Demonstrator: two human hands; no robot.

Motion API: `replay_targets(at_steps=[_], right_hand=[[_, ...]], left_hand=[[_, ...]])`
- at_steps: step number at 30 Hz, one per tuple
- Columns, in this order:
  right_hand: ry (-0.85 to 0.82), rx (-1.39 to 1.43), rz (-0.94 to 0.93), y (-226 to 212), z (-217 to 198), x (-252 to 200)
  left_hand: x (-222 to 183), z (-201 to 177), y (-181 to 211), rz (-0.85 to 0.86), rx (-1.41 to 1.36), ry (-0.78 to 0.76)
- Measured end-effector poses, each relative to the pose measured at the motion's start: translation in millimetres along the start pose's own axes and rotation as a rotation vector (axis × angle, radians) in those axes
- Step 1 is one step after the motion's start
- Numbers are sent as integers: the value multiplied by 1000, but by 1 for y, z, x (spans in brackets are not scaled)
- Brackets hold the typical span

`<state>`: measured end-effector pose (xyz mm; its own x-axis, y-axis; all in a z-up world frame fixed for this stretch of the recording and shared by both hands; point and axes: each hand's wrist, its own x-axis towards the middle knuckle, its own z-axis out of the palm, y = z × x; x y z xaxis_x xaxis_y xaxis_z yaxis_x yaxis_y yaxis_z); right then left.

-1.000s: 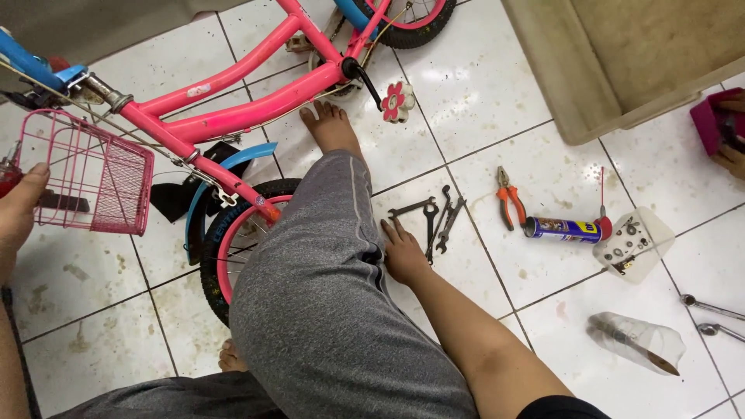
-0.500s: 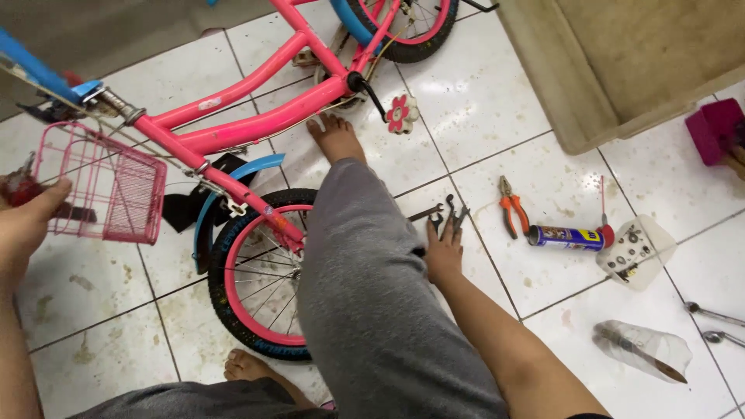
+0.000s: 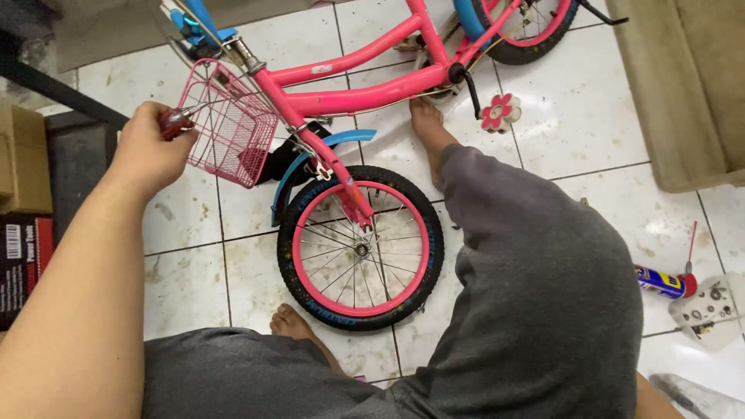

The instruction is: Adjusting and securing a pink wire basket onto the front of a child's bicycle using a wrench.

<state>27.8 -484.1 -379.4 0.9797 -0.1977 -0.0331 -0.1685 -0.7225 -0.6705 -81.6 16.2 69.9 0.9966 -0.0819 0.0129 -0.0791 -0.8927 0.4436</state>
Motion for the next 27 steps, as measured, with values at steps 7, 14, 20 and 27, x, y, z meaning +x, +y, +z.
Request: replay_targets(at_steps=[7,14,20,27], right_hand=[[107,75,119,-19,-13,-4],[18,-40,61,-40,-24,-22],[55,-579,-288,-56,-34,-50],[9,-552,-231,3,0,-18]], left_hand=[[-15,-18,4,-18,-126,-17],[-48,-42,-42,-24,37,59],[-116,-92,-35,-612,-311,-452],[-242,15,-107,-731,-503,-614]])
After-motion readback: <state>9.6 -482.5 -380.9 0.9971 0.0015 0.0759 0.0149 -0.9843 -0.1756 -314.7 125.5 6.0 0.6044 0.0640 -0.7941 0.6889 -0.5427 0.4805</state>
